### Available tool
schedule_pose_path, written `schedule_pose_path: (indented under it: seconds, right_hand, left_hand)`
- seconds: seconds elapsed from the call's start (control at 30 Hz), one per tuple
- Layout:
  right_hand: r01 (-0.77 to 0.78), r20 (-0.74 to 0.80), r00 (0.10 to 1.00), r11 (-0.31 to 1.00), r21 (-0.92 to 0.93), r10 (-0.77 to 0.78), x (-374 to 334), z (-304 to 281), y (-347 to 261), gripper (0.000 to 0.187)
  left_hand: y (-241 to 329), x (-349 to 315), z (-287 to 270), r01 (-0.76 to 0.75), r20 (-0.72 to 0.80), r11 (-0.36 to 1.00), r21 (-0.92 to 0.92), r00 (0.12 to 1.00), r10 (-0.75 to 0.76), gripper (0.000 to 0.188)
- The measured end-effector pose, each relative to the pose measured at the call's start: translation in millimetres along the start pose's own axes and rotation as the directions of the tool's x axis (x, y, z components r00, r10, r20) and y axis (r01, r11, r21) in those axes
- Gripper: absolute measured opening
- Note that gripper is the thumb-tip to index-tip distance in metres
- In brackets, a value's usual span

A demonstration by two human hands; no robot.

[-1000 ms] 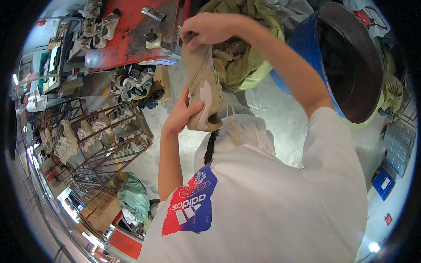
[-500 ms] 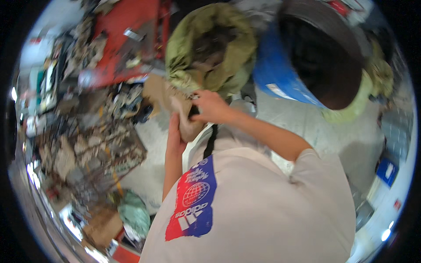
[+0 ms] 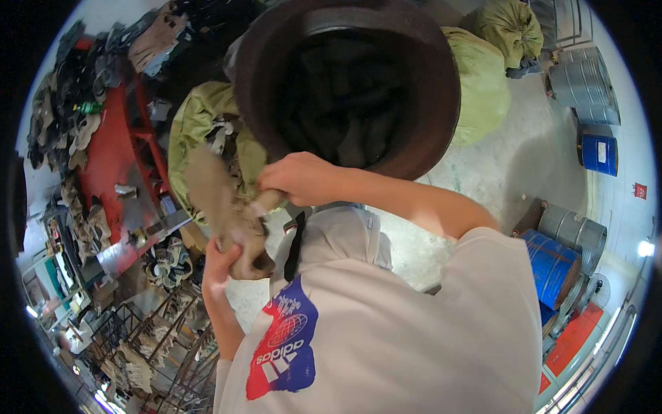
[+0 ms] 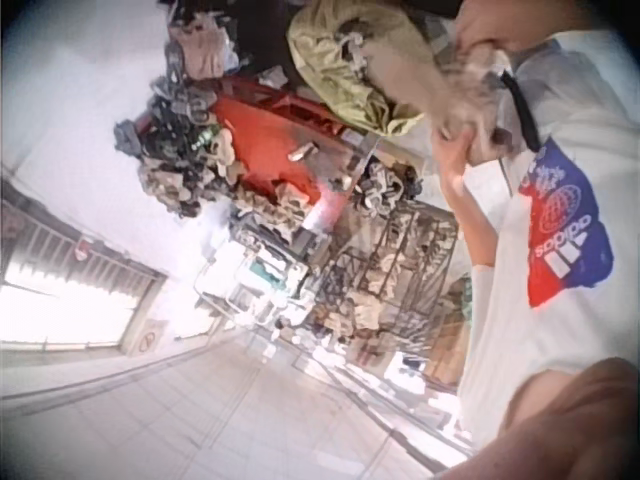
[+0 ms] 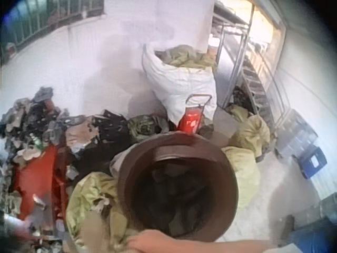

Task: The person repeatedly picks beige shoes from a red workbench, inserts metal shoe trees into them, and places the shoes into a large rotating drum. The cycle continues with multiple shoes throughout the clip.

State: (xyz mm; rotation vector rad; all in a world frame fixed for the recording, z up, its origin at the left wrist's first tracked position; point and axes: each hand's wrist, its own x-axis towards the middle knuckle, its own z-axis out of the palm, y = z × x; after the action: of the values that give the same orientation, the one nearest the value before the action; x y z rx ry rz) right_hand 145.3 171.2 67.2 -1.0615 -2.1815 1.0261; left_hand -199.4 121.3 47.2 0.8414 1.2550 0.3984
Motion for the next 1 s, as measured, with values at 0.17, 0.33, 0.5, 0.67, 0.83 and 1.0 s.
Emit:
schedule_pose_path:
  seconds: [0.17,0.33,0.5,0.67,0.83,1.0]
  right_hand:
    - [-0.409,0.172,0.878,0.512,0.756,0.447,7.8,-29.8,127.4,0.041]
    - [-0.767,0.136,0.447,0.301,0.567,0.884,-78.0,56.9,358.3,0.026]
    - [-0.995,0.253,0.089,0.077,0.058,0.963,-153.9,72.8,426.8,0.047]
    - [-0.968,0.283,0.016,-0.056,0.244,0.959,-150.6,132.0,438.7,0.086]
    - [-0.833,0.248,-0.105,-0.222,0.507,0.963,-124.0,160.7,439.4,0.127]
    - [-0.795,0.216,-0.131,-0.233,0.561,0.967,-116.0,162.6,444.7,0.135]
  left_hand:
    - [-32.2,28.3,43.9,-0.063,-0.215,0.743,-0.667,0.97,-0.111,0.059]
    - [-62.9,28.7,72.0,-0.031,-0.224,0.579,-0.815,0.938,-0.265,0.054]
    - [-89.2,0.6,94.5,0.058,-0.138,0.532,-0.845,0.937,-0.32,0.058]
    - [-81.0,-7.8,125.8,0.074,-0.223,0.517,-0.853,0.843,-0.489,0.061]
    - [-79.3,-18.4,142.0,0.049,-0.296,0.481,-0.875,0.733,-0.613,0.056]
    - [-86.3,-32.9,147.8,0.04,-0.36,0.557,-0.829,0.725,-0.587,0.068]
